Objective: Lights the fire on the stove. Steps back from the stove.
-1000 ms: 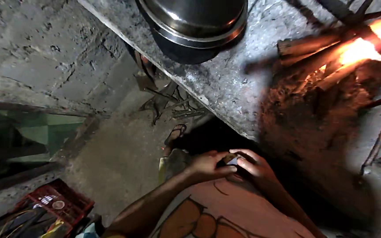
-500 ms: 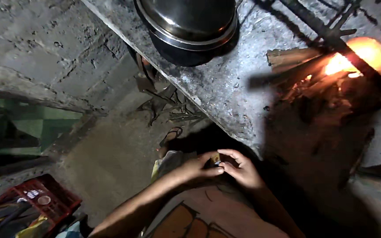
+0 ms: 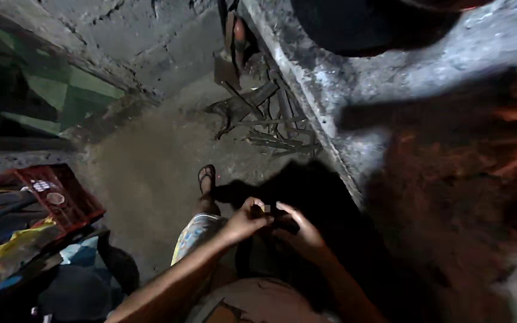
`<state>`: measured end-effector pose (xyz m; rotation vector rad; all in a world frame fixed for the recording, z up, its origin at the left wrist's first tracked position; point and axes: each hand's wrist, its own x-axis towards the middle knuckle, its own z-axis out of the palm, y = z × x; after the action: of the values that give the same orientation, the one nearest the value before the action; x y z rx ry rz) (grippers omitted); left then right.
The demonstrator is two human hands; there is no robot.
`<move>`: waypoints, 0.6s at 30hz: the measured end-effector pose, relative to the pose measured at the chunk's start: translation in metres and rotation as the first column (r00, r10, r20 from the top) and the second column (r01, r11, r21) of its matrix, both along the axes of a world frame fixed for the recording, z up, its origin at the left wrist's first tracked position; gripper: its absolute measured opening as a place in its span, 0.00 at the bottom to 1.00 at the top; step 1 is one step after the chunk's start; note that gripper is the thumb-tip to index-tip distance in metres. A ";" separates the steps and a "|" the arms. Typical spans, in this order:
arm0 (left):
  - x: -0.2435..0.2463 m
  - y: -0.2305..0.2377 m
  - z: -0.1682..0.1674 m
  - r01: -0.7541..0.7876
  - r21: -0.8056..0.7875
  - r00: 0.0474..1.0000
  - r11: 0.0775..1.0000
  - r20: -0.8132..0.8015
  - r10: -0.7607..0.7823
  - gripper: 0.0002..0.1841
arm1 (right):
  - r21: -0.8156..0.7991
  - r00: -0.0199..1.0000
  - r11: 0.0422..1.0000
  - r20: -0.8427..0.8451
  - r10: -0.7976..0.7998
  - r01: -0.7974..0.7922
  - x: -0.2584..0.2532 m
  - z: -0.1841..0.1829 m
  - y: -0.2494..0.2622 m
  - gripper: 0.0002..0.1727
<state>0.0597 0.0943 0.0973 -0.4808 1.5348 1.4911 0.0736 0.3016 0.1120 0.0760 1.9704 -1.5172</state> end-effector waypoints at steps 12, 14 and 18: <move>0.028 -0.115 -0.183 -0.017 -0.044 0.936 0.999 0.352 0.031 0.35 | 0.570 0.906 0.708 0.324 0.271 -0.416 -0.135 -0.321 -0.077 0.19; 0.046 -0.125 -0.222 0.056 -0.026 0.929 0.998 0.368 -0.043 0.36 | 0.558 0.864 0.673 0.419 0.278 -0.486 -0.141 -0.389 -0.083 0.20; 0.066 -0.134 -0.281 0.113 0.023 0.911 0.993 0.397 -0.113 0.32 | 0.561 0.794 0.583 0.536 0.286 -0.588 -0.163 -0.502 -0.085 0.22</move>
<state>0.1255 -0.0395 -0.1833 -0.6410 1.2187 1.2136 -0.0896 0.2164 -0.3897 0.1722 1.9178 -0.3025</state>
